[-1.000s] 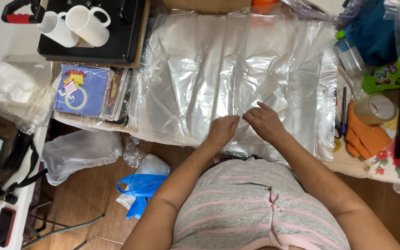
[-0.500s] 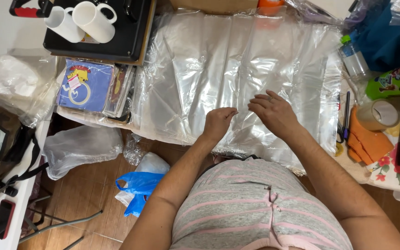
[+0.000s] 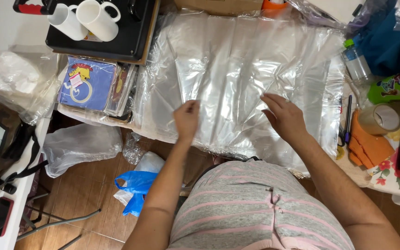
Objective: Smoothing and aligning large clear plastic bags on a work surface in preparation for packaging.
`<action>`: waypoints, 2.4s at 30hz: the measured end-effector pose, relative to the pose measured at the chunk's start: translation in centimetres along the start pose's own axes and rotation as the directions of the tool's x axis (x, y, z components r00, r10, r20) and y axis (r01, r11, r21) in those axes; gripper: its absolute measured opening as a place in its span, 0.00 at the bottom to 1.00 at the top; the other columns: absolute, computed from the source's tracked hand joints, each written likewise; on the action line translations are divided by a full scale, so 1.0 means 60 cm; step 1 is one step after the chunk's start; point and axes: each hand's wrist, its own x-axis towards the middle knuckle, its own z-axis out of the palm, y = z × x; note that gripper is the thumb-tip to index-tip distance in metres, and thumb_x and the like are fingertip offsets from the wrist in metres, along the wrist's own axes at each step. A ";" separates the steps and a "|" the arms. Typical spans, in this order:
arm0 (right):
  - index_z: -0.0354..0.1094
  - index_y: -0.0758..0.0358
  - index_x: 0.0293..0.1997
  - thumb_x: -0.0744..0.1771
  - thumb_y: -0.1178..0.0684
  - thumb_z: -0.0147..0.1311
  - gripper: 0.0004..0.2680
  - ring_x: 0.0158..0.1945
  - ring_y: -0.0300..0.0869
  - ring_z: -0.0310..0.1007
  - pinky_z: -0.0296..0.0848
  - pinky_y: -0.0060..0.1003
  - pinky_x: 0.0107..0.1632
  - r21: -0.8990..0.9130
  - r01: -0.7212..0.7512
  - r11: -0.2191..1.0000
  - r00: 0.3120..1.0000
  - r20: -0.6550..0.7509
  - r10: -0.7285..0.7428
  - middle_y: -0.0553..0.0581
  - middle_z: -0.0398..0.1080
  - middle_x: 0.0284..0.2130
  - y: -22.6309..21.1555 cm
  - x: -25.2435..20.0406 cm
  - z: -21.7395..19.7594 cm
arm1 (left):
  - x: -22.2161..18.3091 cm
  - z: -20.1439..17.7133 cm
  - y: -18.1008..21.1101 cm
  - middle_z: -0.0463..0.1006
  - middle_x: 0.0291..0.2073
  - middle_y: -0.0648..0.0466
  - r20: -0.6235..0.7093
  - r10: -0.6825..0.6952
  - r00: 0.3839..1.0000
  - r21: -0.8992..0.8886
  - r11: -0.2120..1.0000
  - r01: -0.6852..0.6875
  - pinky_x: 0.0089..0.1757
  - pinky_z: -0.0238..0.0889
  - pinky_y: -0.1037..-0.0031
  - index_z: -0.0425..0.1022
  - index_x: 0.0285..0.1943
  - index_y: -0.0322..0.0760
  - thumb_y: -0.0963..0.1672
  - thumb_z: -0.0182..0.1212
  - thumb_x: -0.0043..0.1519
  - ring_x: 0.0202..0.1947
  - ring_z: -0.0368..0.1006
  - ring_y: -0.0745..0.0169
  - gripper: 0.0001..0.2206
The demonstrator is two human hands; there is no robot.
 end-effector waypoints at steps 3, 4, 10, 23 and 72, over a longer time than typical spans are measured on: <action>0.67 0.55 0.63 0.61 0.49 0.64 0.22 0.66 0.56 0.65 0.65 0.51 0.65 0.013 0.019 1.000 0.900 0.436 -0.023 0.58 0.68 0.62 0.004 -0.042 0.004 | 0.011 -0.073 -0.106 0.80 0.21 0.49 -0.184 -0.067 0.981 0.034 0.997 0.074 0.32 0.70 0.70 0.82 0.36 0.39 0.40 0.64 0.57 0.23 0.78 0.58 0.03; 0.67 0.55 0.63 0.61 0.49 0.64 0.22 0.66 0.56 0.65 0.65 0.51 0.65 0.012 0.017 1.000 0.898 0.440 -0.021 0.58 0.68 0.62 0.002 -0.054 0.010 | 0.005 -0.093 -0.127 0.80 0.21 0.49 -0.182 -0.071 0.981 0.033 0.996 0.078 0.32 0.70 0.70 0.82 0.36 0.39 0.40 0.64 0.57 0.23 0.78 0.58 0.03; 0.49 0.48 0.75 0.59 0.35 0.69 0.38 0.77 0.62 0.40 0.51 0.62 0.71 -0.089 -0.023 0.996 0.574 0.815 0.086 0.58 0.43 0.76 0.011 -0.101 0.065 | -0.031 -0.166 -0.308 0.76 0.14 0.59 -0.356 -0.233 0.905 0.303 0.887 0.348 0.30 0.68 0.73 0.81 0.28 0.45 0.44 0.61 0.56 0.19 0.76 0.61 0.05; 0.72 0.41 0.51 0.65 0.43 0.59 0.11 0.67 0.45 0.64 0.60 0.50 0.69 -0.063 -0.092 0.994 0.875 0.471 0.111 0.40 0.69 0.59 0.066 -0.175 0.177 | -0.123 0.079 -0.191 0.80 0.38 0.44 0.457 0.530 0.715 0.376 0.613 -0.695 0.47 0.68 0.58 0.78 0.48 0.36 0.50 0.69 0.56 0.43 0.77 0.44 0.17; 0.63 0.52 0.64 0.60 0.47 0.66 0.25 0.66 0.57 0.63 0.68 0.53 0.60 0.219 -0.104 0.970 0.905 0.424 0.001 0.59 0.65 0.61 0.023 -0.047 0.078 | -0.093 -0.076 -0.081 0.83 0.33 0.39 -0.275 -0.279 0.920 -0.364 0.916 0.169 0.33 0.76 0.73 0.80 0.46 0.28 0.37 0.65 0.61 0.29 0.80 0.59 0.07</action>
